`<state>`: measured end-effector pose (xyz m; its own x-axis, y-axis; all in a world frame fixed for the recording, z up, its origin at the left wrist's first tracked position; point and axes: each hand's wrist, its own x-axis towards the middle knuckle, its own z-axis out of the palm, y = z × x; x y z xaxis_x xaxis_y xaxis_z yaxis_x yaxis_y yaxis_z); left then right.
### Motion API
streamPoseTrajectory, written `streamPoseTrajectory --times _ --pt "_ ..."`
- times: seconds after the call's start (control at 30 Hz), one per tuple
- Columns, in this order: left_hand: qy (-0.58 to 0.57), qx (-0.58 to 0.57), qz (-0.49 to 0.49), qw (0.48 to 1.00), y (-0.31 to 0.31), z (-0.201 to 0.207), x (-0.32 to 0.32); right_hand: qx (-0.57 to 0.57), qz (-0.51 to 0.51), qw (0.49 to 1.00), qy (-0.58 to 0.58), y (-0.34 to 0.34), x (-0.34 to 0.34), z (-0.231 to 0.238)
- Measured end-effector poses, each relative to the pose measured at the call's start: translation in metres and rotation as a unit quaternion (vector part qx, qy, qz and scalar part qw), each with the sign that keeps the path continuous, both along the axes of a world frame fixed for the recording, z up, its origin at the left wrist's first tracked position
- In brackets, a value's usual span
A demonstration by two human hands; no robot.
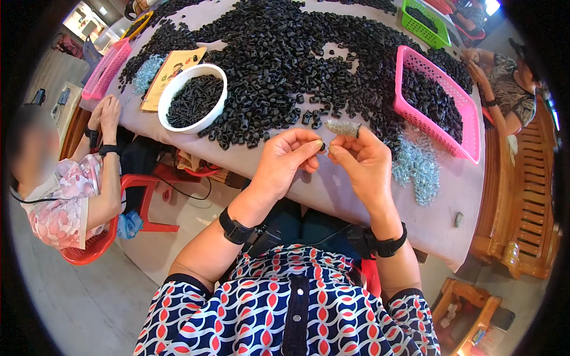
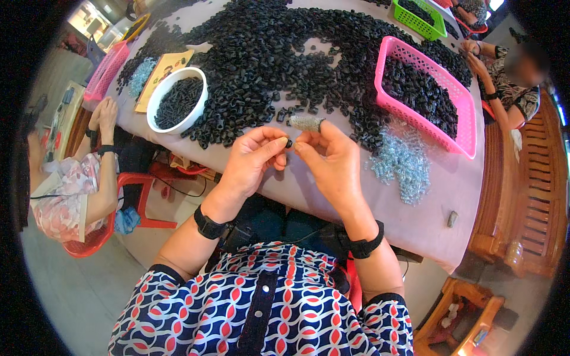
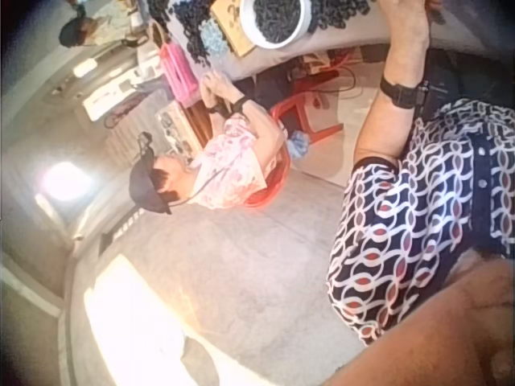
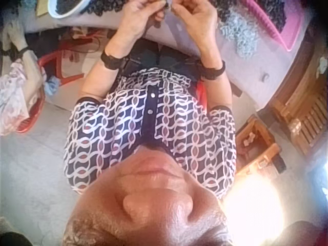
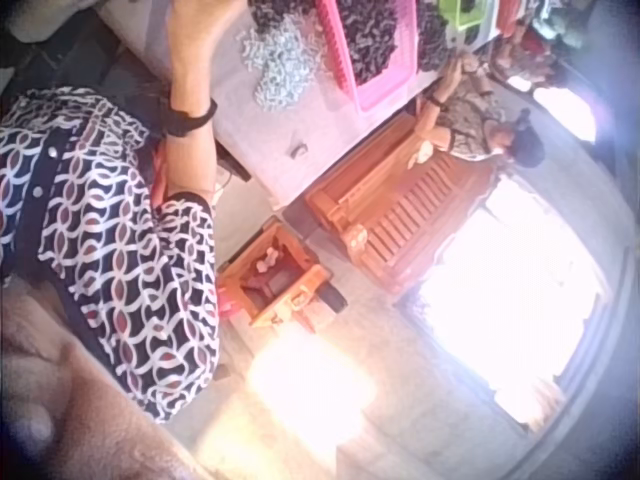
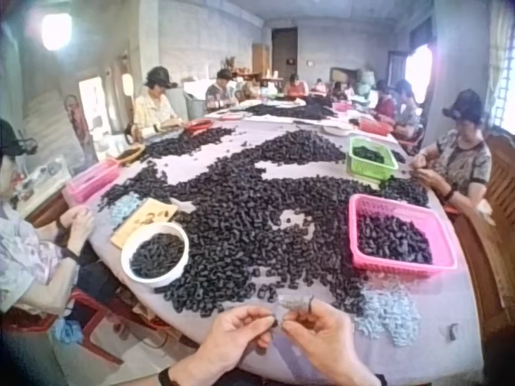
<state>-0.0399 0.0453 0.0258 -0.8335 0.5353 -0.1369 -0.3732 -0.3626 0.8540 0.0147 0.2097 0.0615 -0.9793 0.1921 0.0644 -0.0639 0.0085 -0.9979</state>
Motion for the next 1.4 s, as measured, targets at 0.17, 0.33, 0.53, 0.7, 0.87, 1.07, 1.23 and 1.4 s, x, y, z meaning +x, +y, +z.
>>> streamPoseTrajectory --times 0.17,0.33,0.53,0.7,0.87,1.07,1.23,1.4 --pt "-0.001 0.004 -0.028 1.000 -0.005 -0.002 -0.002 0.020 0.011 1.000 -0.007 0.001 -0.001 -0.001" --pt "0.028 -0.067 -0.141 0.987 -0.012 0.006 -0.002 0.106 0.022 0.994 -0.006 0.003 -0.001 0.001" --pt "-0.013 -0.028 -0.164 0.986 -0.012 0.001 0.000 0.104 -0.003 0.994 -0.035 -0.008 0.002 0.006" --pt "-0.040 0.020 -0.129 0.991 -0.010 -0.004 0.000 0.134 -0.027 0.991 0.015 -0.013 0.000 0.001" --pt "-0.030 0.006 -0.122 0.992 -0.012 -0.004 0.001 0.353 -0.022 0.931 0.091 -0.014 0.001 0.003" --pt "-0.015 -0.002 -0.121 0.992 -0.009 0.000 0.006 0.038 -0.039 0.998 -0.011 -0.013 0.003 0.001" --pt "0.019 -0.037 -0.122 0.992 -0.007 0.000 0.010 0.138 -0.065 0.988 -0.015 -0.014 0.011 0.002" --pt "0.022 -0.029 -0.112 0.993 -0.009 -0.007 0.010 0.337 -0.011 0.935 0.110 -0.011 0.011 0.007"
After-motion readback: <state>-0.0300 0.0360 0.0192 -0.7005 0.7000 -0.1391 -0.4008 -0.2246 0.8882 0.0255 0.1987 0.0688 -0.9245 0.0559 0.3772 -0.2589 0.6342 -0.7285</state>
